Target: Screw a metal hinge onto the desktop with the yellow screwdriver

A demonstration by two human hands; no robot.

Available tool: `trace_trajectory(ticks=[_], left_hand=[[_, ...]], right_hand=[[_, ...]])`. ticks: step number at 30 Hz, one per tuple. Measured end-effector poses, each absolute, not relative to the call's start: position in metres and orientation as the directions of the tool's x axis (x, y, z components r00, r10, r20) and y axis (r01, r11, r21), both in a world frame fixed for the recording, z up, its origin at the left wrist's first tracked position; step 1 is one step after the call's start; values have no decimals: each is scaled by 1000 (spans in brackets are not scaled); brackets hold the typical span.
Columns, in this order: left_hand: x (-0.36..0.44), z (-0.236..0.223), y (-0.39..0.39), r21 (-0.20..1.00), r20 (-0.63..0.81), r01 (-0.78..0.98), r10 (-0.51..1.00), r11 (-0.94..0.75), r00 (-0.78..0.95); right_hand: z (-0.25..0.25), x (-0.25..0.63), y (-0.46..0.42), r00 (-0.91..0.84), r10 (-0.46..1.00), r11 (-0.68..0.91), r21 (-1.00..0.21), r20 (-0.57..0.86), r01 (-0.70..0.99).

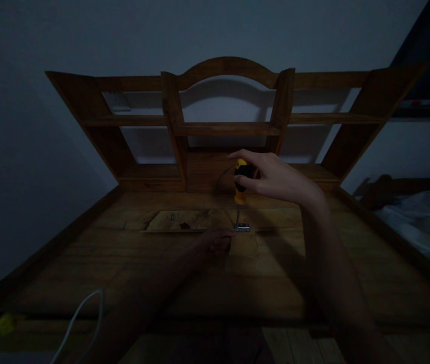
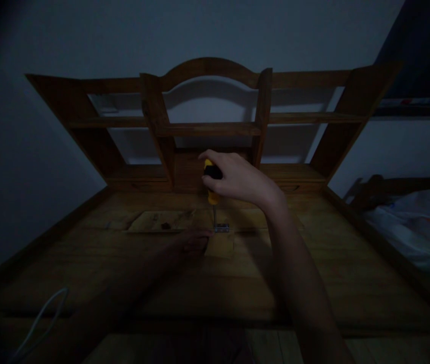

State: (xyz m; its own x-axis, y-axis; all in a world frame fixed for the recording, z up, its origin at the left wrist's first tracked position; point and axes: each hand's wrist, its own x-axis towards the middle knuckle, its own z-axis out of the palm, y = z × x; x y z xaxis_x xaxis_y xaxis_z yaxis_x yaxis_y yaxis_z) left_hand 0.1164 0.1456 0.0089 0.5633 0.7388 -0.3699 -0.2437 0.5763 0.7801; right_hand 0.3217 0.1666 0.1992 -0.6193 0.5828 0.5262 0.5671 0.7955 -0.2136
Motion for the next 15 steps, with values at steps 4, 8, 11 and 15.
trace_trajectory(ticks=[4,8,11,15], left_hand=[[114,-2,151,783,-364,-244,739,573,567],[112,-3,150,783,-271,-305,739,542,617],[112,-1,149,747,-337,-292,719,597,608],[111,-3,147,753,-310,-312,730,580,610]], right_hand=[[196,319,167,-584,614,766,-223,531,603],[196,318,168,-592,619,767,-235,516,597],[197,320,168,-605,603,780,-226,519,583],[198,320,167,-608,606,776,-212,513,595]])
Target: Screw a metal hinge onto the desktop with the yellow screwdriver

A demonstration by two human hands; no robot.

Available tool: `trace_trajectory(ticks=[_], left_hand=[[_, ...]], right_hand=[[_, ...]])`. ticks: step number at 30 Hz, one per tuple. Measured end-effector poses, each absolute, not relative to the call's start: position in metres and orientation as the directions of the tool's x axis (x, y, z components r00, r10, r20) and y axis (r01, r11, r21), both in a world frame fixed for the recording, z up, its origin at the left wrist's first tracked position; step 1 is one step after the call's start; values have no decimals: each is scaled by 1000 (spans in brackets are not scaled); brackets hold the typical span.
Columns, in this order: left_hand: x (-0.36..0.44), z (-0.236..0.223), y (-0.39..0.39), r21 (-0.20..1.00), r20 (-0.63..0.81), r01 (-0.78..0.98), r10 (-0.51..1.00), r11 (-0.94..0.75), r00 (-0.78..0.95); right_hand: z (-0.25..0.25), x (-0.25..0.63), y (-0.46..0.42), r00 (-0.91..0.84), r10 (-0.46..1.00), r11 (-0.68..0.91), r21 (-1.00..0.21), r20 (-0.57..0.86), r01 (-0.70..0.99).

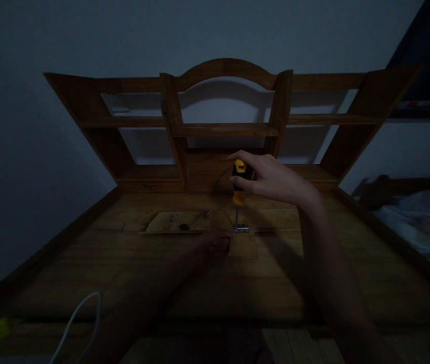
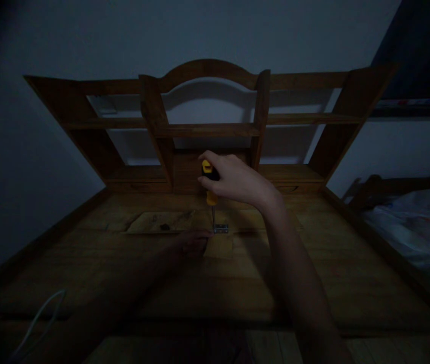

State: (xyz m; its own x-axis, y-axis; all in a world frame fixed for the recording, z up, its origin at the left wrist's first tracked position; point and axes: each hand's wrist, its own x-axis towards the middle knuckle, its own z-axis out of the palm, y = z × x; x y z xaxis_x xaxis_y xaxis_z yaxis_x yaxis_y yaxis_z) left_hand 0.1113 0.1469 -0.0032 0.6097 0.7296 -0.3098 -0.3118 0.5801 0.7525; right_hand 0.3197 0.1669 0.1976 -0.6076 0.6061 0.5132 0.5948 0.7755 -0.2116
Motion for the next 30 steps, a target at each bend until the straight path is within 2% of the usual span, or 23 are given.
trace_trajectory(ticks=[4,7,10,13,18,24,30], left_hand=[[111,1,142,788,-272,-325,770,522,577],[113,6,143,773,-340,-286,750,567,567],[115,7,146,752,-394,-257,727,607,562],[116,8,145,757,-385,-268,739,595,553],[119,17,139,757,-395,-287,761,587,514],[119,19,140,757,-406,-257,741,600,535],[114,6,143,779,-334,-296,766,553,550]], right_hand=[[196,317,167,-579,633,742,-190,514,643],[196,317,168,-570,652,727,-198,501,657],[197,318,168,-593,643,750,-243,484,615],[198,319,168,-619,613,780,-256,491,571],[196,316,165,-618,606,782,-236,500,576],[195,311,167,-614,571,785,-143,545,603],[199,312,165,-618,558,816,-234,554,528]])
